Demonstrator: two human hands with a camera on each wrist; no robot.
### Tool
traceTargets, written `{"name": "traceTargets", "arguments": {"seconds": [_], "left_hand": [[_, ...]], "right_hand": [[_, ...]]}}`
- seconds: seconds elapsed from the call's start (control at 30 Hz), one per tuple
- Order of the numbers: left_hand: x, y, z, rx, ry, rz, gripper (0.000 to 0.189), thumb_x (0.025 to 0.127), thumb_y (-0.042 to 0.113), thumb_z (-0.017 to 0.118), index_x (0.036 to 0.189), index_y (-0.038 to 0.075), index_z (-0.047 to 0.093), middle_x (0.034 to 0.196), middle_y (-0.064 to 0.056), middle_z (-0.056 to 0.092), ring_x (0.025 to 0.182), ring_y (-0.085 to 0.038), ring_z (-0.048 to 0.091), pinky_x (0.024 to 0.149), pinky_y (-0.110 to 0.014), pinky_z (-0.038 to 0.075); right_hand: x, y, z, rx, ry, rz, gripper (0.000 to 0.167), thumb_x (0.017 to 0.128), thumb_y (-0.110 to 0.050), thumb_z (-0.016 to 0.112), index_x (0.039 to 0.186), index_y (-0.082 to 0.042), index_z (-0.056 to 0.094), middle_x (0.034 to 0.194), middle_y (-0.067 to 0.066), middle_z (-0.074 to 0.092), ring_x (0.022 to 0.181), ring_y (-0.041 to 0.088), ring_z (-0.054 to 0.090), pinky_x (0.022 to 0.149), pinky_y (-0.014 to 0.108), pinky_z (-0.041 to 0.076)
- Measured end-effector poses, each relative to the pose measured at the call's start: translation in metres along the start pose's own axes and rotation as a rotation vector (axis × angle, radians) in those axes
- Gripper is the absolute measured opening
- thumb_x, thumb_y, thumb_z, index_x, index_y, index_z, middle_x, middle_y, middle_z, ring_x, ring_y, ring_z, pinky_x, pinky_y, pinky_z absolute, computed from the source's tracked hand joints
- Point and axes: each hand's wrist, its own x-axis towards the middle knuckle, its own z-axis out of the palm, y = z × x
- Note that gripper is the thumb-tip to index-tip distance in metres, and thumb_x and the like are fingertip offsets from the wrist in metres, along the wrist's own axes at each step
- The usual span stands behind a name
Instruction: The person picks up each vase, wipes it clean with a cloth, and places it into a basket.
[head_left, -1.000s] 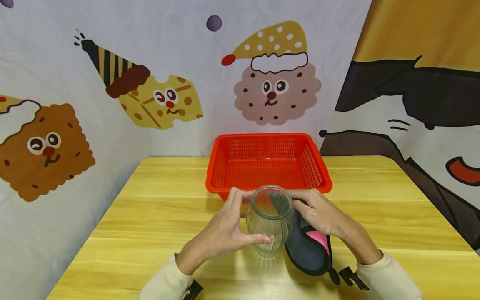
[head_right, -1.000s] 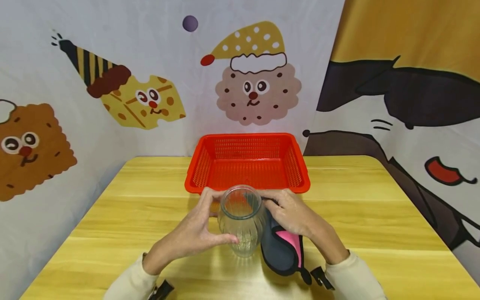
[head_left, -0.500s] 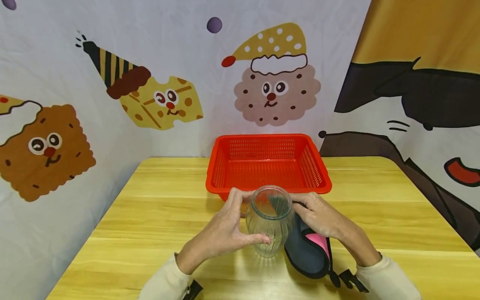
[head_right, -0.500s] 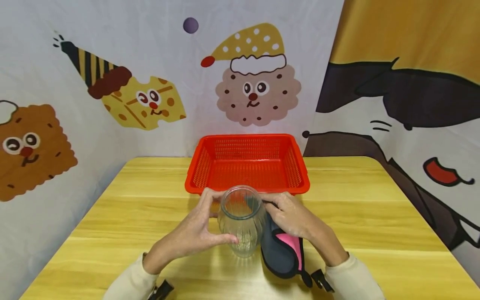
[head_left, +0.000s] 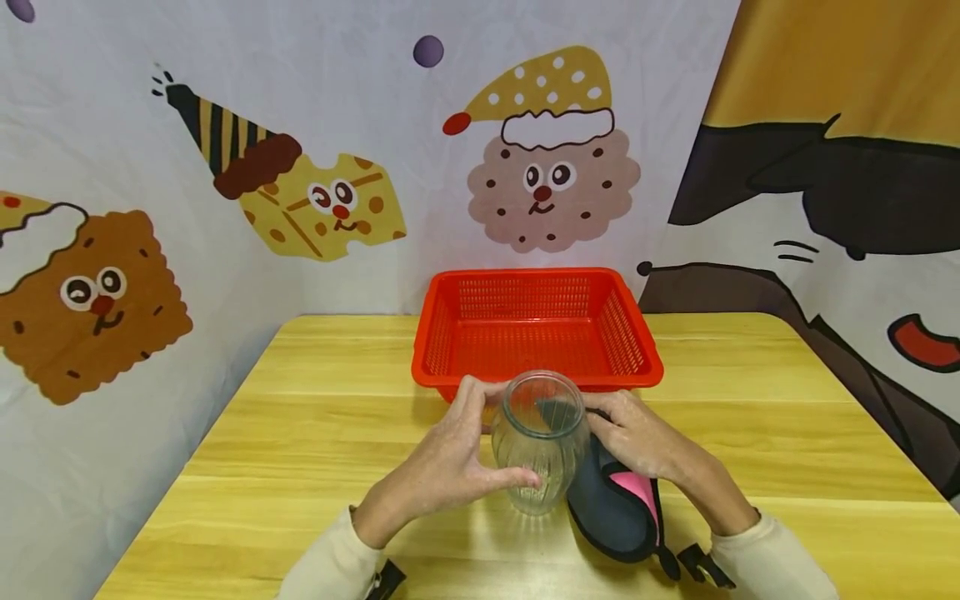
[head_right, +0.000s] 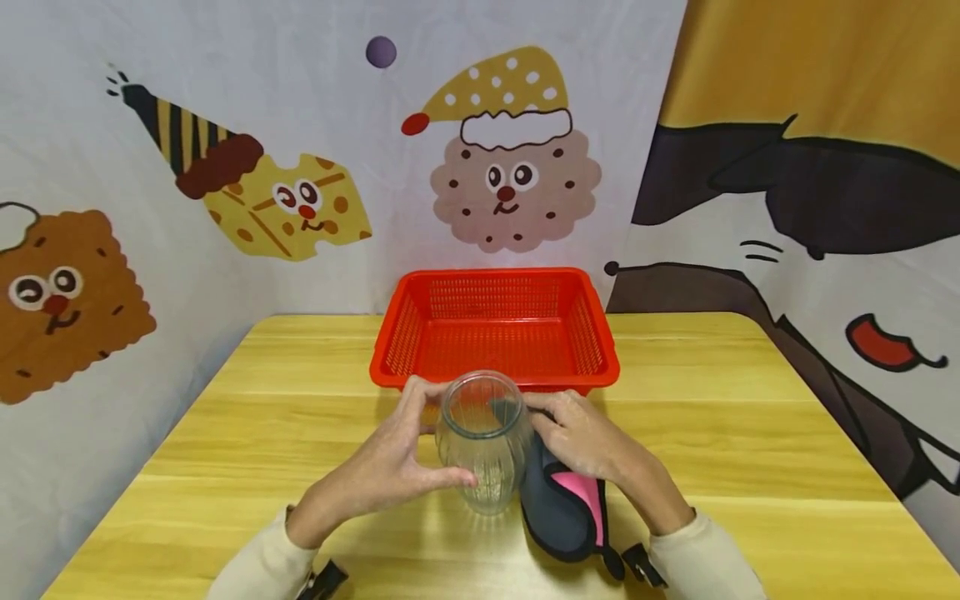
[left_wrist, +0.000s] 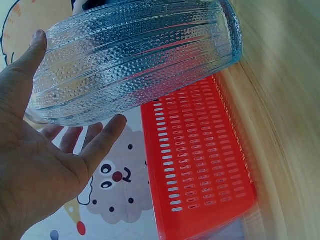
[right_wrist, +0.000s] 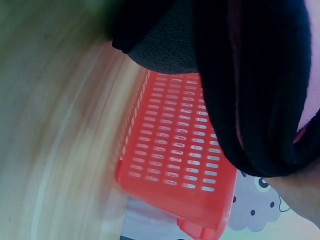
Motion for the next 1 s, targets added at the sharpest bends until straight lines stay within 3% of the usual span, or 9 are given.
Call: {"name": "traceTargets", "arguments": {"seconds": [0.23, 0.67, 1.0], "left_hand": [[-0.0016, -0.0001, 0.0016, 0.01, -0.006, 0.009, 0.088, 0.075, 0.046, 0.09, 0.139, 0.01, 0.041, 0.125, 0.001, 0.044, 0.119, -0.013, 0.049, 0.09, -0.029, 0.054], [-0.0037, -0.0004, 0.0003, 0.007, -0.007, -0.002, 0.085, 0.077, 0.049, 0.088, 0.137, 0.011, 0.042, 0.128, -0.001, 0.044, 0.122, -0.013, 0.048, 0.092, -0.036, 0.054], [-0.0049, -0.0009, -0.0013, 0.02, -0.022, 0.043, 0.089, 0.079, 0.047, 0.087, 0.144, 0.011, 0.038, 0.131, -0.003, 0.044, 0.124, -0.013, 0.047, 0.093, -0.037, 0.053]], "right_hand": [[-0.0038, 0.0022, 0.0033, -0.02, -0.024, 0.016, 0.032, 0.1, -0.002, 0.053, 0.116, -0.018, 0.075, 0.102, -0.014, 0.069, 0.09, 0.006, 0.061, 0.079, 0.03, 0.053], [-0.0046, 0.004, 0.0085, -0.031, -0.099, 0.093, 0.022, 0.105, -0.019, 0.053, 0.107, -0.024, 0.075, 0.097, -0.015, 0.067, 0.091, 0.007, 0.061, 0.08, 0.031, 0.051], [-0.0075, 0.004, 0.0093, -0.036, -0.101, 0.116, 0.021, 0.105, -0.02, 0.055, 0.104, -0.028, 0.075, 0.096, -0.017, 0.067, 0.092, 0.007, 0.062, 0.082, 0.034, 0.052]]}}
